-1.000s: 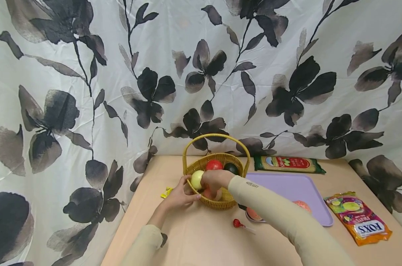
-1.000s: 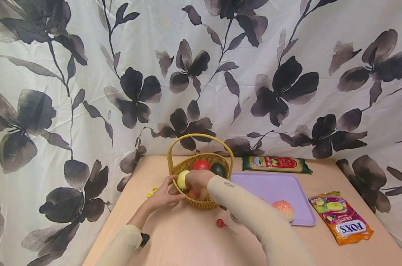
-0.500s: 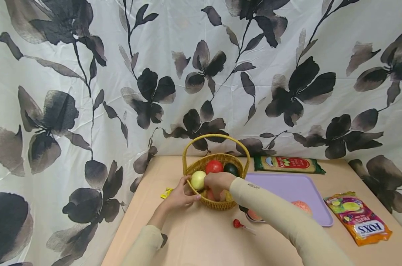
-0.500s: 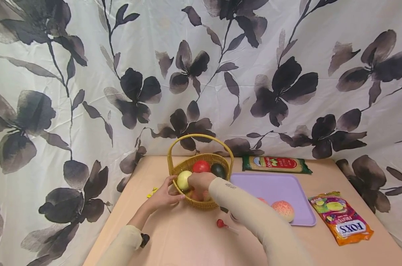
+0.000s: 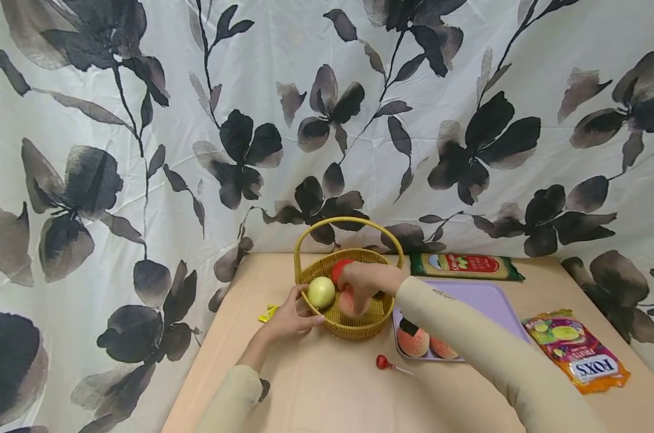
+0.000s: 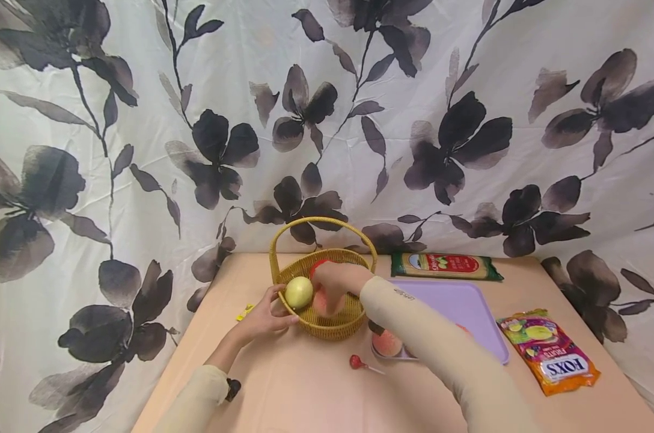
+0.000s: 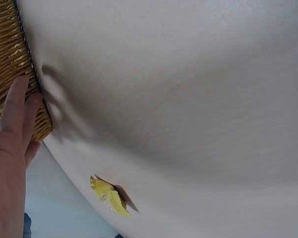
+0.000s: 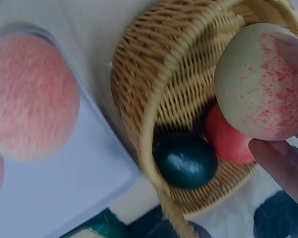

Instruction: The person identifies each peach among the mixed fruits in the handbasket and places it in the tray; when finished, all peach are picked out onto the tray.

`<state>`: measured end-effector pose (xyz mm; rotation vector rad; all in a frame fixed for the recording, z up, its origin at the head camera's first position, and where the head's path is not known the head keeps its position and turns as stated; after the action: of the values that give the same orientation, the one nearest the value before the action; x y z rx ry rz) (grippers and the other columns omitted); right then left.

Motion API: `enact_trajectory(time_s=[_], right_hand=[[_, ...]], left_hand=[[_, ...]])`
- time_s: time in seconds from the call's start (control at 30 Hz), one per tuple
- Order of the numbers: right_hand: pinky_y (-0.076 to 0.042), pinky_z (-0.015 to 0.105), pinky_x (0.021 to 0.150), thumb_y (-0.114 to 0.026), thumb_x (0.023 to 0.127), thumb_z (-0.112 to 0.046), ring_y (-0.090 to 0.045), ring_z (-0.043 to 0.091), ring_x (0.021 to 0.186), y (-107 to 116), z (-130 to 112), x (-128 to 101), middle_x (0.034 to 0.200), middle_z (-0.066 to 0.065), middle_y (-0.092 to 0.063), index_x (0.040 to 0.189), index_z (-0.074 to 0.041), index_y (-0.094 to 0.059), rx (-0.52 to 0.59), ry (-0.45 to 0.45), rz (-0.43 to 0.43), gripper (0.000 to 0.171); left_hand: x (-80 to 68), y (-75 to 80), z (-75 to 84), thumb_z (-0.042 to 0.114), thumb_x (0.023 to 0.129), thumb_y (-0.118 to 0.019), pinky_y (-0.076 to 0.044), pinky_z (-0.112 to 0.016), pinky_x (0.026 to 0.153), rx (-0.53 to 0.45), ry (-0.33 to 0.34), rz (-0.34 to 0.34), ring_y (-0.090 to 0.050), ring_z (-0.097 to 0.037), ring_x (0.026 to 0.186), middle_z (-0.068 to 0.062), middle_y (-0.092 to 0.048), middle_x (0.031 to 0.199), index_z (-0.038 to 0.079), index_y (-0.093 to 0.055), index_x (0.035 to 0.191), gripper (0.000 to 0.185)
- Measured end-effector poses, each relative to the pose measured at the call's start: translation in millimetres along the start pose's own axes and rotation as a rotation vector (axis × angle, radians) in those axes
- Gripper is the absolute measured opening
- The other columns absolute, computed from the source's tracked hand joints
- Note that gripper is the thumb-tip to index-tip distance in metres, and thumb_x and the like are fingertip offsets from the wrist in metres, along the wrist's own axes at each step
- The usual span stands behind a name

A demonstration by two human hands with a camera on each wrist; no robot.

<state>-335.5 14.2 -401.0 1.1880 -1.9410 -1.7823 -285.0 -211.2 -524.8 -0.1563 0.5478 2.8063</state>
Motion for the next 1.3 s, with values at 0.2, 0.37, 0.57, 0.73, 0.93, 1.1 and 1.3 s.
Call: enact_trajectory(time_s=[0.2, 0.37, 0.57, 0.73, 0.93, 1.1, 1.3], right_hand=[[-0.055, 0.037, 0.093, -0.093, 0.076, -0.020, -0.059, 0.015, 0.102, 15.7, 6.1, -30.8, 0.112, -0.002, -0.070, 0.120, -0.014, -0.074, 0.041, 0.035, 0.010, 0.048], [-0.052, 0.033, 0.083, -0.094, 0.074, -0.022, -0.055, 0.016, 0.094, 20.0, 20.3, -57.1, 0.104, -0.001, -0.065, 0.113, -0.015, -0.076, 0.015, 0.047, 0.030, 0.044], [-0.052, 0.032, 0.080, -0.095, 0.071, -0.019, -0.056, 0.018, 0.097, 21.1, 49.3, -90.8, 0.105, 0.001, -0.065, 0.112, -0.016, -0.076, 0.070, 0.015, 0.068, 0.045], [-0.056, 0.031, 0.074, -0.095, 0.072, -0.020, -0.061, 0.017, 0.091, 16.4, 77.9, -120.8, 0.110, 0.003, -0.065, 0.120, -0.014, -0.074, 0.139, -0.062, 0.071, 0.052], [-0.056, 0.027, 0.055, -0.091, 0.074, -0.014, -0.063, 0.014, 0.062, 1.0, 114.4, -156.8, 0.112, 0.008, -0.064, 0.123, -0.009, -0.070, 0.268, -0.160, 0.034, 0.053], [-0.054, 0.028, 0.053, -0.090, 0.071, -0.011, -0.060, 0.014, 0.060, -17.1, 151.2, -190.0, 0.112, 0.011, -0.063, 0.124, -0.004, -0.069, 0.340, -0.249, 0.062, 0.057], [-0.059, 0.034, 0.061, -0.092, 0.074, -0.016, -0.060, 0.020, 0.079, -38.3, 196.7, -225.4, 0.109, 0.012, -0.061, 0.127, -0.001, -0.065, 0.415, -0.390, 0.043, 0.061]], left_hand=[[0.5, -0.6, -0.1, 0.029, 0.084, -0.089, -0.058, -0.031, 0.084, -0.051, 0.004, 0.009, -0.054, -0.044, 0.139, -0.021, -0.009, 0.173, 0.016, -0.021, 0.162, 0.104], [-0.1, -0.9, 0.3, 0.029, 0.085, -0.089, -0.058, -0.031, 0.084, -0.049, 0.008, 0.013, -0.054, -0.044, 0.140, -0.020, -0.009, 0.174, 0.017, -0.021, 0.162, 0.104], [0.0, -1.7, 0.1, 0.028, 0.085, -0.089, -0.058, -0.031, 0.086, -0.066, 0.020, 0.010, -0.053, -0.045, 0.141, -0.020, -0.008, 0.174, 0.017, -0.021, 0.162, 0.103], [0.3, -2.2, 0.7, 0.026, 0.085, -0.089, -0.058, -0.032, 0.084, -0.100, 0.024, 0.003, -0.052, -0.045, 0.141, -0.019, -0.008, 0.174, 0.017, -0.020, 0.162, 0.103], [1.5, -1.8, -0.2, 0.025, 0.085, -0.089, -0.058, -0.032, 0.085, -0.111, 0.019, -0.002, -0.051, -0.045, 0.142, -0.019, -0.007, 0.174, 0.018, -0.020, 0.162, 0.103], [2.2, -2.3, -0.7, 0.025, 0.086, -0.088, -0.058, -0.032, 0.086, -0.110, 0.015, -0.004, -0.051, -0.045, 0.142, -0.019, -0.007, 0.174, 0.018, -0.021, 0.161, 0.102], [3.9, -3.5, -1.4, 0.025, 0.085, -0.088, -0.057, -0.031, 0.085, -0.106, 0.017, 0.001, -0.052, -0.045, 0.142, -0.018, -0.005, 0.175, 0.018, -0.020, 0.161, 0.102]])
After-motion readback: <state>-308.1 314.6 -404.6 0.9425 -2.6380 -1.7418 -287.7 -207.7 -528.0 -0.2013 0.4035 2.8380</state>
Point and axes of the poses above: each hand's wrist, its own x-axis towards the middle knuckle, its own y-axis out of the back of the hand, z = x × y, the point moved 2 cm from there along x, towards the middle knuckle
